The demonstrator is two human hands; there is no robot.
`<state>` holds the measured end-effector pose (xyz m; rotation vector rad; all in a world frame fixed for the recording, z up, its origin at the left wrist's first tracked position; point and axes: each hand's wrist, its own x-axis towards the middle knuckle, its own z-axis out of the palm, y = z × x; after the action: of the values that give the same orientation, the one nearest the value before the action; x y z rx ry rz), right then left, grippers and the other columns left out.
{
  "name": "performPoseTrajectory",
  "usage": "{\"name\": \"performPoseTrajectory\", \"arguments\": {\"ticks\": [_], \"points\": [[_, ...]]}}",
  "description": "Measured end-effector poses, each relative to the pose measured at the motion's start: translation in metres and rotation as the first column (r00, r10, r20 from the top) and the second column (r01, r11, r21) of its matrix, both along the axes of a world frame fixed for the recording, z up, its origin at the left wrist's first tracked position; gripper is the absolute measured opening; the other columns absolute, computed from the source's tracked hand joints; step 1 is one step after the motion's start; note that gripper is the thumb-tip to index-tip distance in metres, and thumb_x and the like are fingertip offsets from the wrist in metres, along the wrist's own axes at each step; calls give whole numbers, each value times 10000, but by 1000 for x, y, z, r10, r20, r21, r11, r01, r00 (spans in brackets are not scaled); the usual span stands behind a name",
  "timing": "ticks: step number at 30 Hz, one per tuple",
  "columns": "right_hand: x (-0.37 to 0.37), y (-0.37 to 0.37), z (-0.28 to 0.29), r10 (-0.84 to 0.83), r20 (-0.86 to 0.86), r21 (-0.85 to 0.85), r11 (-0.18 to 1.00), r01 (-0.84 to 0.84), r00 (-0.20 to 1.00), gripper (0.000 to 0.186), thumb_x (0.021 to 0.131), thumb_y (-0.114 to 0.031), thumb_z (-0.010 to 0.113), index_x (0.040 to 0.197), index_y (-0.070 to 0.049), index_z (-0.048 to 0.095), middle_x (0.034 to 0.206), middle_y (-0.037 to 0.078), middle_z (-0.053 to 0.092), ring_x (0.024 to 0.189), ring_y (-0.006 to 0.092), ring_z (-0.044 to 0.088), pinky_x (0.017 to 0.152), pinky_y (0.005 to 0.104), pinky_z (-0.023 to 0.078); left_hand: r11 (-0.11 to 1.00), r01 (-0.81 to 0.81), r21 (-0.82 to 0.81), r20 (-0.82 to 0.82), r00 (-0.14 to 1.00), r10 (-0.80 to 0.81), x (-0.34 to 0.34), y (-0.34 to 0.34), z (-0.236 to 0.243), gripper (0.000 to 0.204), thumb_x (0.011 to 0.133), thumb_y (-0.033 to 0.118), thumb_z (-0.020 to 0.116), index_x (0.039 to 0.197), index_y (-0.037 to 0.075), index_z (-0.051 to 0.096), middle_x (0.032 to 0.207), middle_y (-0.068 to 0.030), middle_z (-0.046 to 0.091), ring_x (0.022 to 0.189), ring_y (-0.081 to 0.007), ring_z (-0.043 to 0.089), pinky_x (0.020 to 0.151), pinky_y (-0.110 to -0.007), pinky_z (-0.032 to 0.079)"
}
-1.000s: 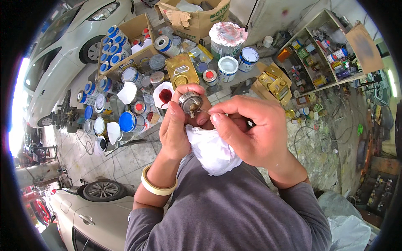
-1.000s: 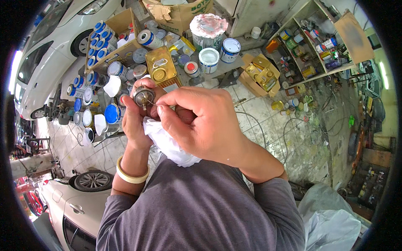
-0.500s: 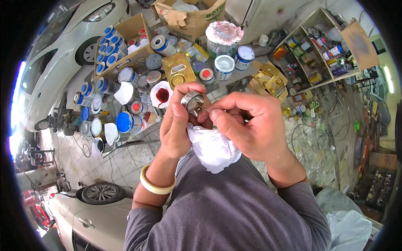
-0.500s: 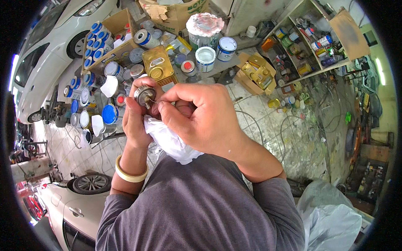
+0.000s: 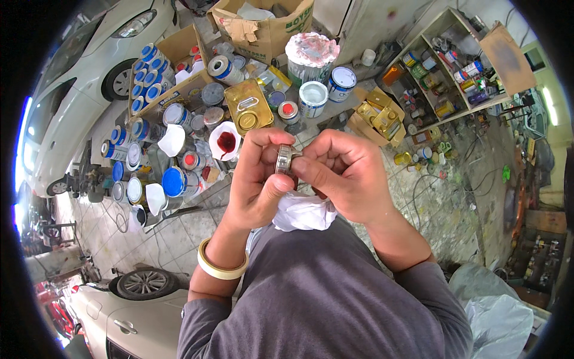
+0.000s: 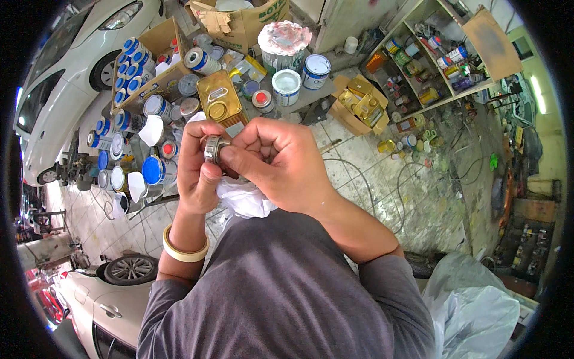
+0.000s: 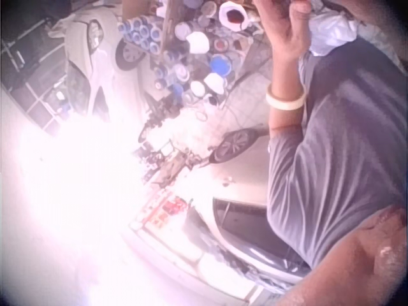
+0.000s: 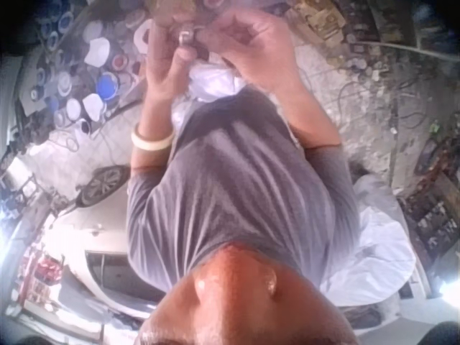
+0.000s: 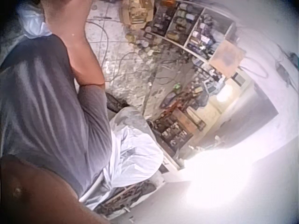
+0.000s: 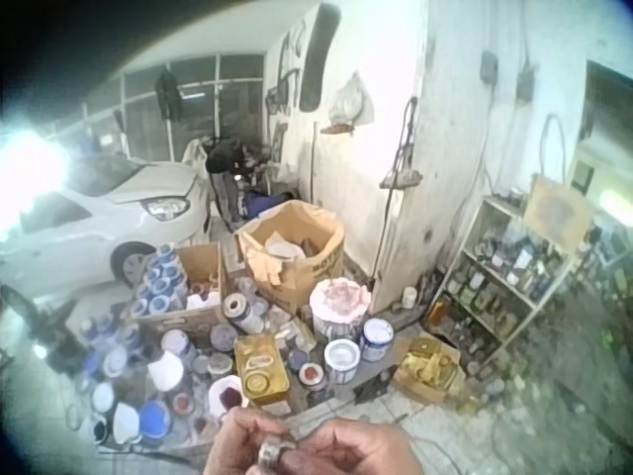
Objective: The person applies masking tape over newspaper covering a car's hood, then uses a spray gun to apply red paint to the exposed surface. They walk through the garage, retrieve a small metal part, and clean it with a cloth and solvent.
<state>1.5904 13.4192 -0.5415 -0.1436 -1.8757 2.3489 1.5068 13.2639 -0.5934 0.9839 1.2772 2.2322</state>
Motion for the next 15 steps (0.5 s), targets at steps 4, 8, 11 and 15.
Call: {"name": "performPoseTrajectory", "arguments": {"ticks": [4, 8, 11, 15], "points": [[0, 18, -21, 87, -113, 78, 994, -78, 990, 100, 943, -32, 734, 998, 20, 669, 909, 14, 674, 760, 17, 592, 641, 211, 467, 996, -73, -50, -87, 994, 68, 1, 0, 2, 592, 935, 215, 787, 1344, -25, 432, 1077, -71, 626, 937, -90, 616, 804, -242, 526], [-3, 31, -24, 49, -172, 193, 981, -15, 984, 56, 941, 9, 711, 993, 17, 693, 965, 23, 656, 823, 54, 602, 707, 221, 472, 981, -102, -163, -185, 980, 71, 1, 6, 3, 565, 897, 195, 826, 1301, -35, 505, 1106, -109, 654, 878, -95, 646, 718, -249, 545], [-3, 26, -29, -18, -154, 161, 986, 43, 988, 50, 952, -3, 706, 993, 23, 694, 971, 25, 669, 824, 65, 612, 712, 213, 472, 952, -196, -235, -332, 937, 111, 0, 10, 8, 543, 878, 168, 839, 1281, -30, 533, 1112, -102, 664, 806, -95, 640, 664, -250, 536], [-4, 27, -45, -143, -127, 78, 985, 154, 982, 67, 974, -12, 688, 1029, 26, 681, 1001, 33, 693, 854, 75, 640, 741, 210, 493, 905, -303, -299, -473, 871, 135, 1, 9, 16, 586, 851, 145, 867, 1290, -22, 517, 1016, -68, 677, 768, -40, 585, 627, -217, 483]]}}
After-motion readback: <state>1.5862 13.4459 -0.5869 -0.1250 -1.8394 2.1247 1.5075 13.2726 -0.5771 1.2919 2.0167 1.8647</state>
